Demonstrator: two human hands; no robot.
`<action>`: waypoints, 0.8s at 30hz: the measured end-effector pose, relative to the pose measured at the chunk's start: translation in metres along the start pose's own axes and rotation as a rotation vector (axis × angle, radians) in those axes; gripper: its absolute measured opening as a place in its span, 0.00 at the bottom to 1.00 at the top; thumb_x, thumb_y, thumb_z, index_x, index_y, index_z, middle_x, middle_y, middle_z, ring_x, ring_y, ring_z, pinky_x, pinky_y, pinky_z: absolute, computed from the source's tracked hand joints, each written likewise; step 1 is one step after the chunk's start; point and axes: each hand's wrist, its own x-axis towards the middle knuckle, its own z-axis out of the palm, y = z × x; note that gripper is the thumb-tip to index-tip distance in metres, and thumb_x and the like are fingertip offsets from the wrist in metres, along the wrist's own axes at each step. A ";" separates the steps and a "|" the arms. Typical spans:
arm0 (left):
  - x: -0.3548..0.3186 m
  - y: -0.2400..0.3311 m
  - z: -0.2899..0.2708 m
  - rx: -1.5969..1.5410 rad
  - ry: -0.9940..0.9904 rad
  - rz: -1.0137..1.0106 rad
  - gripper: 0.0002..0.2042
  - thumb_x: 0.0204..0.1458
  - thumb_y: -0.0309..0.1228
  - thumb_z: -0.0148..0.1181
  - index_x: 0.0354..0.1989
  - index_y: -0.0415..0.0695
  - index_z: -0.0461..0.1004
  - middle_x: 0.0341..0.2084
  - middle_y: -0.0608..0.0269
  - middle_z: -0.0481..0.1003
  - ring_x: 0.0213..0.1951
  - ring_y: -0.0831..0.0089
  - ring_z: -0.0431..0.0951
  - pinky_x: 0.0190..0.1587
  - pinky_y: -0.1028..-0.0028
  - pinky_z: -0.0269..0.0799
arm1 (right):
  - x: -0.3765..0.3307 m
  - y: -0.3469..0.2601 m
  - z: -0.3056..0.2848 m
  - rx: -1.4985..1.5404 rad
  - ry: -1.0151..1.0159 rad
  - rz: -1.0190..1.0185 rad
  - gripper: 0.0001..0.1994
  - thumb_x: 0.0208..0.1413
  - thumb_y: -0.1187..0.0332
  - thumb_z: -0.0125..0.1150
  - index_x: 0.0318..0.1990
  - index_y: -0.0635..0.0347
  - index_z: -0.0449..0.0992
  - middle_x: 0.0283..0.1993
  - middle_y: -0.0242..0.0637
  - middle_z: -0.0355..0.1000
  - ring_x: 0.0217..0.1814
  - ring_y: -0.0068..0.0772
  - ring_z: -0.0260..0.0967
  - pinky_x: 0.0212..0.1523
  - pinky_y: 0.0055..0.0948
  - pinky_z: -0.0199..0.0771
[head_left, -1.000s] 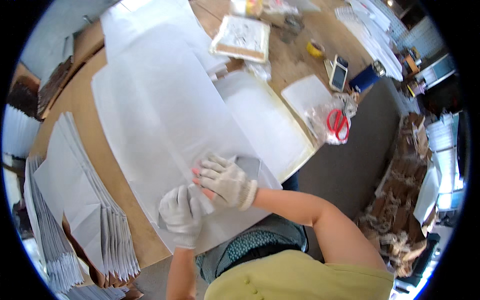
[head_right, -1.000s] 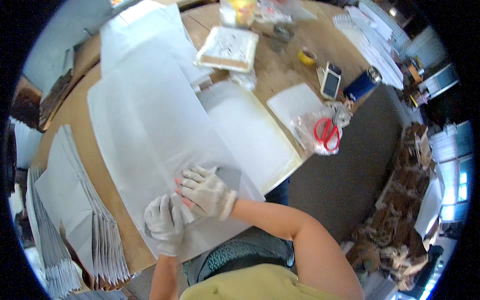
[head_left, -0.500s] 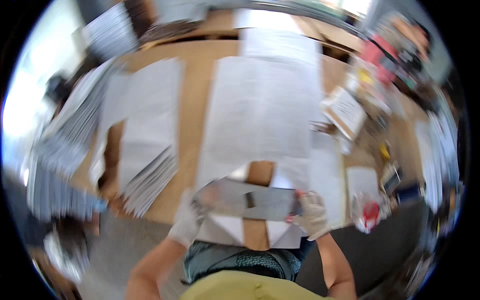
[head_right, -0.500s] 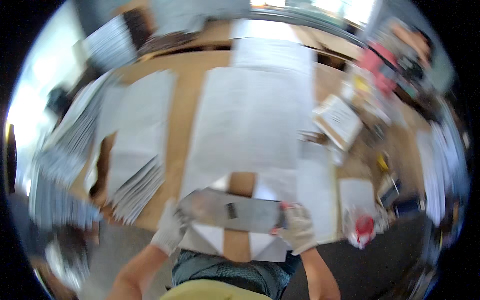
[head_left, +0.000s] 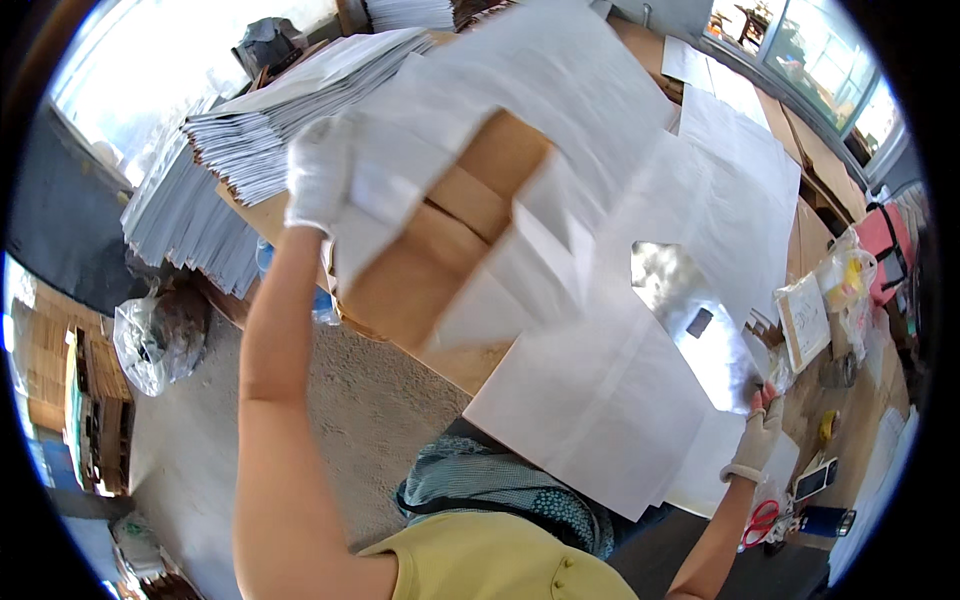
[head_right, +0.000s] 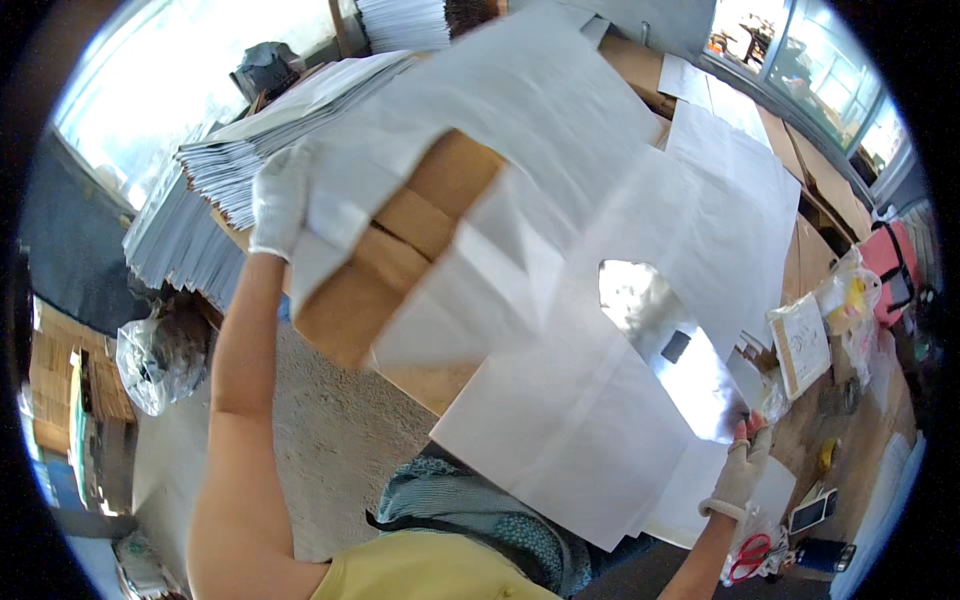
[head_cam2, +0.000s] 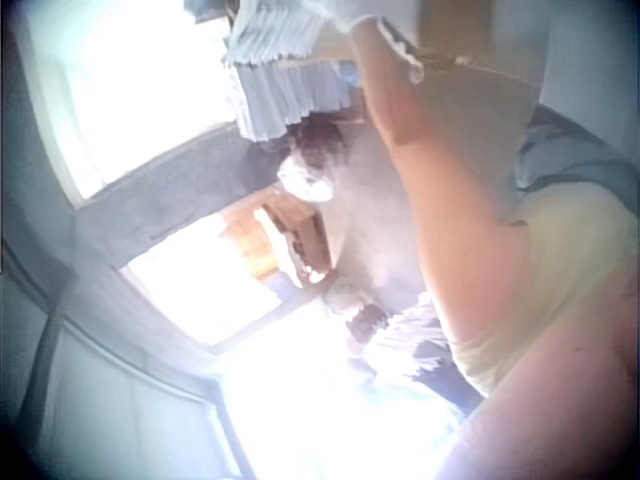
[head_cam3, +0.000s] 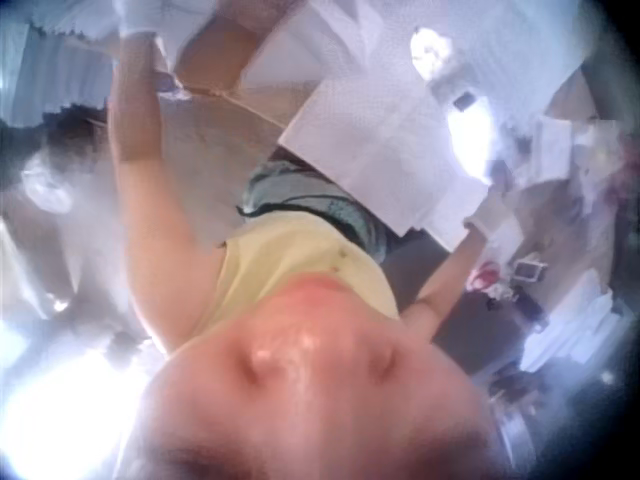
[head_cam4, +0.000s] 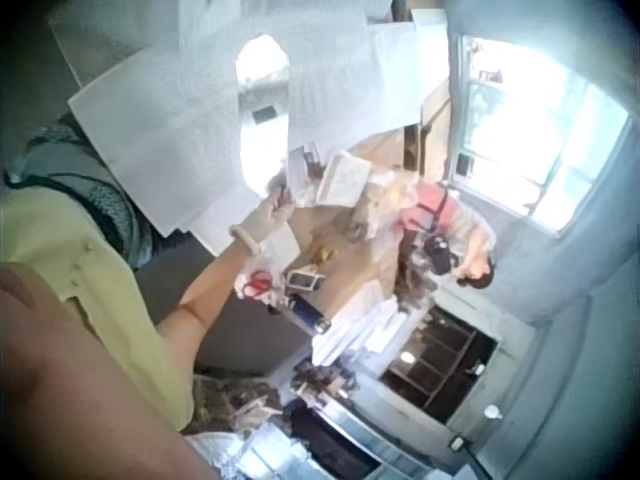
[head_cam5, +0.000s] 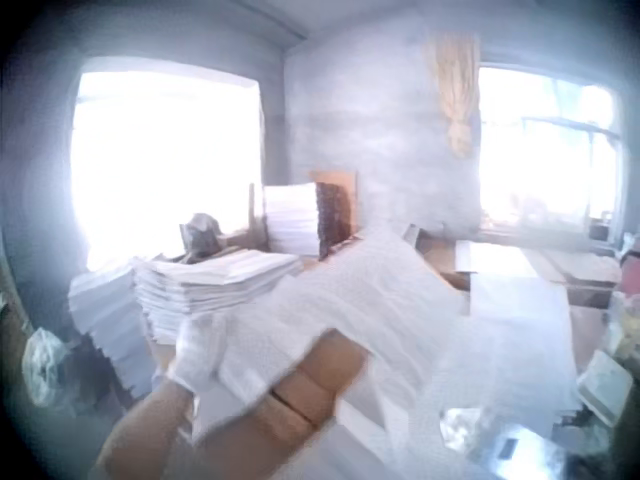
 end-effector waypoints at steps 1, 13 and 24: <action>0.021 -0.012 -0.007 0.023 0.030 -0.075 0.16 0.65 0.39 0.62 0.44 0.36 0.84 0.31 0.63 0.82 0.34 0.75 0.76 0.41 0.70 0.74 | -0.004 -0.009 0.000 -0.051 -0.016 0.017 0.20 0.72 0.70 0.56 0.68 0.65 0.69 0.59 0.38 0.74 0.55 0.25 0.71 0.57 0.25 0.72; 0.066 -0.254 -0.096 0.892 0.056 0.218 0.19 0.65 0.42 0.56 0.49 0.36 0.80 0.42 0.48 0.81 0.46 0.53 0.80 0.54 0.59 0.73 | -0.143 -0.053 -0.004 -0.720 -0.614 -0.330 0.42 0.41 0.67 0.82 0.68 0.60 0.71 0.64 0.44 0.71 0.65 0.51 0.70 0.66 0.47 0.72; -0.202 -0.013 0.065 0.186 -1.134 1.072 0.19 0.49 0.24 0.67 0.53 0.46 0.81 0.55 0.59 0.79 0.56 0.59 0.79 0.54 0.66 0.77 | -0.148 -0.095 -0.018 -0.939 -0.853 -0.755 0.14 0.47 0.66 0.75 0.42 0.55 0.80 0.50 0.38 0.78 0.59 0.43 0.74 0.62 0.48 0.74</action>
